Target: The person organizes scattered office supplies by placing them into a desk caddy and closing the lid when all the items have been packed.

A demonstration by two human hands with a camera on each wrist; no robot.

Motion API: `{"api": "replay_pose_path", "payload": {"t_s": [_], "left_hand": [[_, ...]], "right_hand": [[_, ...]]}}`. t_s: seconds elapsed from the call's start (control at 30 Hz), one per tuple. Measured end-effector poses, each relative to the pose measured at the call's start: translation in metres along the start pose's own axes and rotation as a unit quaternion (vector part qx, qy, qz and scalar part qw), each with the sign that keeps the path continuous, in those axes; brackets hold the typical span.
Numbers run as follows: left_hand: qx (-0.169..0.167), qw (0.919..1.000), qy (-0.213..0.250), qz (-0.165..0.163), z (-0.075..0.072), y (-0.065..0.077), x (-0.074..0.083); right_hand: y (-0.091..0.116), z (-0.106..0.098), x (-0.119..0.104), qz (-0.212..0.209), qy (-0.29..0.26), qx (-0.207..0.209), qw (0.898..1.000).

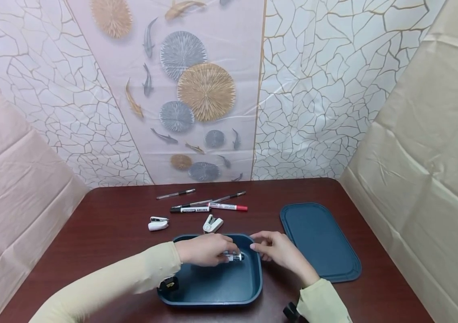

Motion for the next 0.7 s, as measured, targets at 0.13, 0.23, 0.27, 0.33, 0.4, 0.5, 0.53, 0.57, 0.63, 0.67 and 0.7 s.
{"api": "replay_pose_path", "payload": {"t_s": [0.13,0.23,0.27,0.33,0.4,0.5,0.53,0.57,0.63,0.67,0.7], "left_hand": [[-0.004,1.0,-0.003,-0.005,0.006,-0.005,-0.003],[-0.01,0.9999,-0.006,-0.011,0.01,-0.008,-0.004],[-0.011,0.9998,-0.007,-0.012,0.011,-0.008,-0.004],[-0.014,0.9998,-0.009,-0.012,0.014,-0.009,-0.004],[-0.015,0.9998,-0.011,-0.01,0.015,-0.009,-0.004],[-0.017,0.9997,-0.014,-0.007,0.016,-0.01,-0.004],[-0.018,0.9997,-0.015,-0.006,0.016,-0.01,-0.004],[-0.018,0.9997,-0.015,-0.005,0.016,-0.01,-0.004],[-0.02,0.9997,-0.015,-0.006,0.018,-0.011,-0.004],[-0.02,0.9997,-0.015,-0.007,0.018,-0.011,-0.004],[-0.021,0.9996,-0.015,-0.008,0.019,-0.012,-0.004]], "right_hand": [[0.001,0.0,-0.001,-0.006,-0.004,0.0,1.0],[0.001,0.0,-0.002,-0.007,-0.006,0.0,1.0],[0.001,0.0,-0.002,-0.008,-0.006,-0.001,1.0],[0.002,0.0,-0.003,-0.008,-0.007,-0.002,1.0],[0.001,0.0,-0.003,-0.008,-0.006,-0.003,1.0],[0.0,0.0,-0.002,-0.006,-0.004,-0.002,1.0],[0.0,0.0,-0.001,-0.004,-0.003,-0.001,1.0],[0.0,0.0,-0.001,-0.005,-0.002,-0.002,1.0],[-0.001,0.0,-0.001,-0.006,-0.001,-0.002,1.0],[-0.001,0.0,-0.002,-0.008,0.0,-0.004,1.0],[-0.001,0.0,-0.003,-0.01,0.001,-0.006,1.0]]}}
Point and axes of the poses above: each hand's wrist, its own y-axis away from the middle knuckle, its own z-axis out of the palm, x = y × z, the point moved 3 cm from there along -y, towards the middle knuckle, and after that the axes turned 15 degrees about -z, right-handed, at the moved point
